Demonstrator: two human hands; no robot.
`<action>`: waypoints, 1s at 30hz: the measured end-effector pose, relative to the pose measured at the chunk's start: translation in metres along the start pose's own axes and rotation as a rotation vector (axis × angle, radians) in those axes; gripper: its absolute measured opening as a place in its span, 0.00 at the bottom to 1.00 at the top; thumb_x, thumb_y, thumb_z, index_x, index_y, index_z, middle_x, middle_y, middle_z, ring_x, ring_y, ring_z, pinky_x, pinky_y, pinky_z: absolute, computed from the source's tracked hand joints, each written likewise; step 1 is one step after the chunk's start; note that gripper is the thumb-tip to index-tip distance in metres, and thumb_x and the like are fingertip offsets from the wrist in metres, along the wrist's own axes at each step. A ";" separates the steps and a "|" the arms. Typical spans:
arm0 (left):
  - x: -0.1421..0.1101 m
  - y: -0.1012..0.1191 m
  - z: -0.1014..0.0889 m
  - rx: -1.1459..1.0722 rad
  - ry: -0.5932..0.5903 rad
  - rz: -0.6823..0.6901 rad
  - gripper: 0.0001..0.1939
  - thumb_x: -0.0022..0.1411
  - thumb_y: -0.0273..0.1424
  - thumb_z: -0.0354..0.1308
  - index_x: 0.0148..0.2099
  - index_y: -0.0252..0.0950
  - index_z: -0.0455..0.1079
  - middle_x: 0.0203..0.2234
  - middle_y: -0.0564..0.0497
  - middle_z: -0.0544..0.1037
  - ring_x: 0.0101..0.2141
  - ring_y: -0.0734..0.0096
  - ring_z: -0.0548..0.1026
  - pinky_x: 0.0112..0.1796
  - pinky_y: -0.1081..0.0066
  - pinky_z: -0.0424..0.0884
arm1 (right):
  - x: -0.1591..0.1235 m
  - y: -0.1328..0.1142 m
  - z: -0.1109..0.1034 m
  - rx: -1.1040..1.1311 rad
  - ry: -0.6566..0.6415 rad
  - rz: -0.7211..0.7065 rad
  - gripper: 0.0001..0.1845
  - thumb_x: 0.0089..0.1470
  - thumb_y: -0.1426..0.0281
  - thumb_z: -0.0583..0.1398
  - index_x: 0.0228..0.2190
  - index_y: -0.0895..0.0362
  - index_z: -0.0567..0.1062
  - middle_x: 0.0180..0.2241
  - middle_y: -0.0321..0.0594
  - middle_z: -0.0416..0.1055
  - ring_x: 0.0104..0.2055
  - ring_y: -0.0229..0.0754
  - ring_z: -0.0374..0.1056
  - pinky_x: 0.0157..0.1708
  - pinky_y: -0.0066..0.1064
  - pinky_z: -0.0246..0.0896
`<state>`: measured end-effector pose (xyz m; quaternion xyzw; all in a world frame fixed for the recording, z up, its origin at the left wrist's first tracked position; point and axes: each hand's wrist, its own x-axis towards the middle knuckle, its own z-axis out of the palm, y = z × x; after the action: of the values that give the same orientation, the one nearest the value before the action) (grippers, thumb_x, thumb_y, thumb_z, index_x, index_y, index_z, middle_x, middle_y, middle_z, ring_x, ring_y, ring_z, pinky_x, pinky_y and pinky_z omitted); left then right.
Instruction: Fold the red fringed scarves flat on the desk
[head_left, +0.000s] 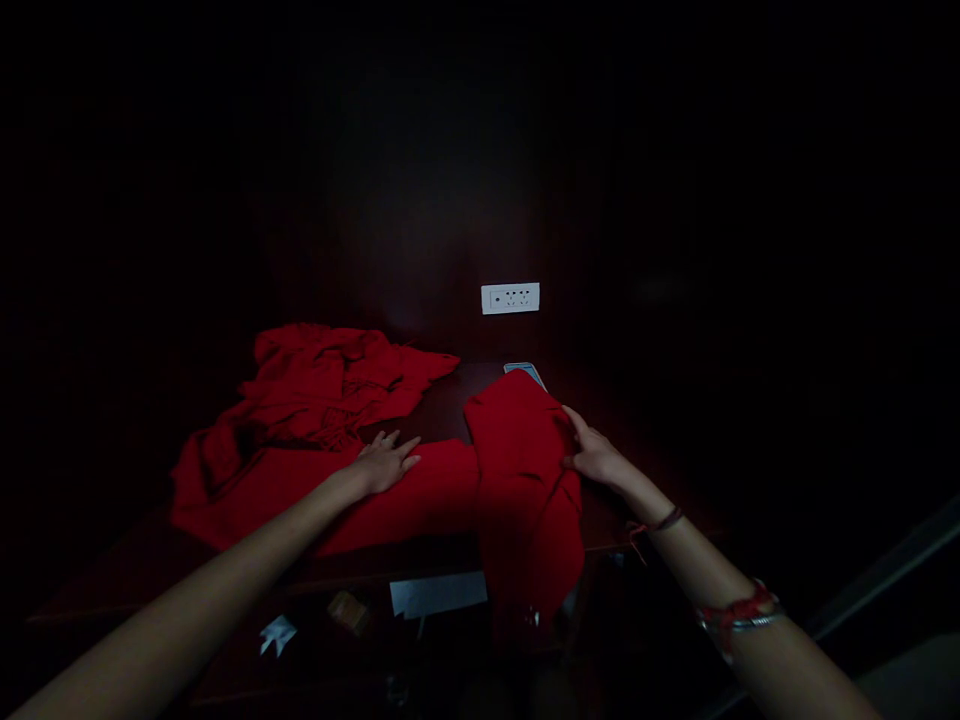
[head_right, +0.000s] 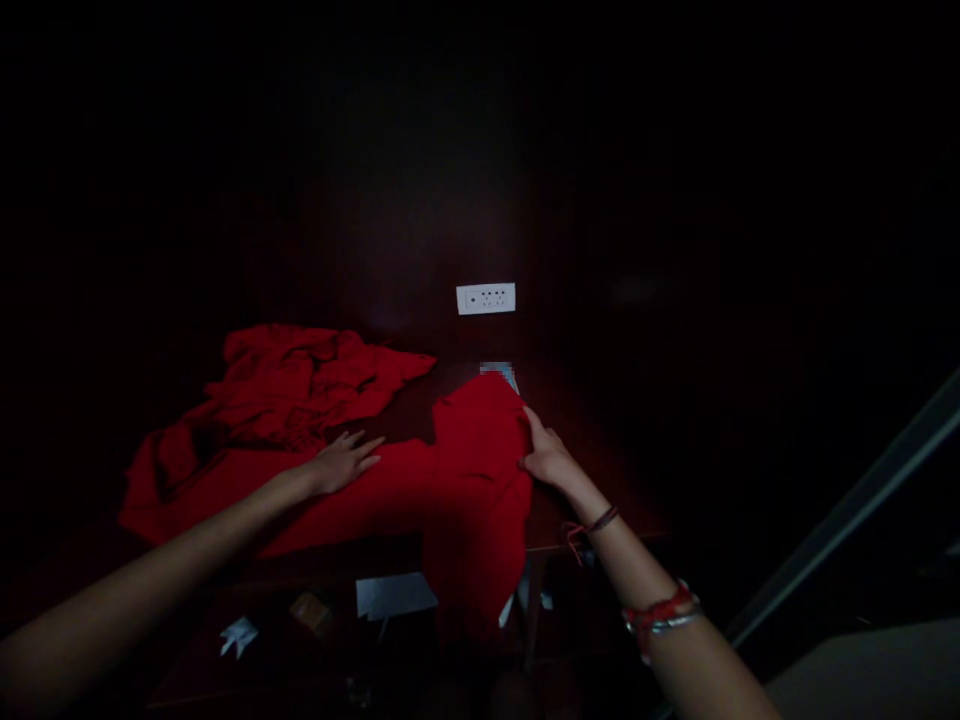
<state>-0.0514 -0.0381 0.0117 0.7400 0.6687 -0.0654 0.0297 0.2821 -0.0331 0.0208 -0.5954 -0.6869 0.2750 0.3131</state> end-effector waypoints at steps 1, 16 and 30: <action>0.005 -0.006 0.002 0.008 0.039 -0.007 0.27 0.58 0.45 0.33 0.58 0.41 0.45 0.55 0.43 0.49 0.54 0.51 0.44 0.48 0.55 0.48 | -0.002 0.002 -0.001 0.034 -0.023 0.007 0.44 0.32 0.80 0.57 0.53 0.53 0.49 0.44 0.43 0.61 0.42 0.43 0.61 0.39 0.33 0.57; 0.004 0.063 0.006 -0.091 0.246 0.386 0.28 0.58 0.46 0.34 0.58 0.40 0.44 0.56 0.48 0.47 0.54 0.61 0.45 0.50 0.60 0.47 | -0.057 -0.018 0.021 -0.302 0.000 -0.217 0.32 0.39 0.74 0.56 0.49 0.55 0.59 0.47 0.45 0.51 0.48 0.45 0.52 0.47 0.36 0.49; 0.044 0.049 0.003 -0.188 0.275 0.396 0.26 0.58 0.40 0.40 0.58 0.43 0.42 0.57 0.50 0.43 0.55 0.55 0.41 0.50 0.58 0.47 | -0.052 -0.017 -0.001 -0.461 -0.237 -0.419 0.30 0.38 0.84 0.49 0.45 0.55 0.64 0.51 0.44 0.48 0.53 0.45 0.43 0.48 0.39 0.44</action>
<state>0.0019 0.0001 0.0000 0.8526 0.5115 0.1053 0.0195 0.2764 -0.0868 0.0291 -0.4601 -0.8702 0.1095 0.1379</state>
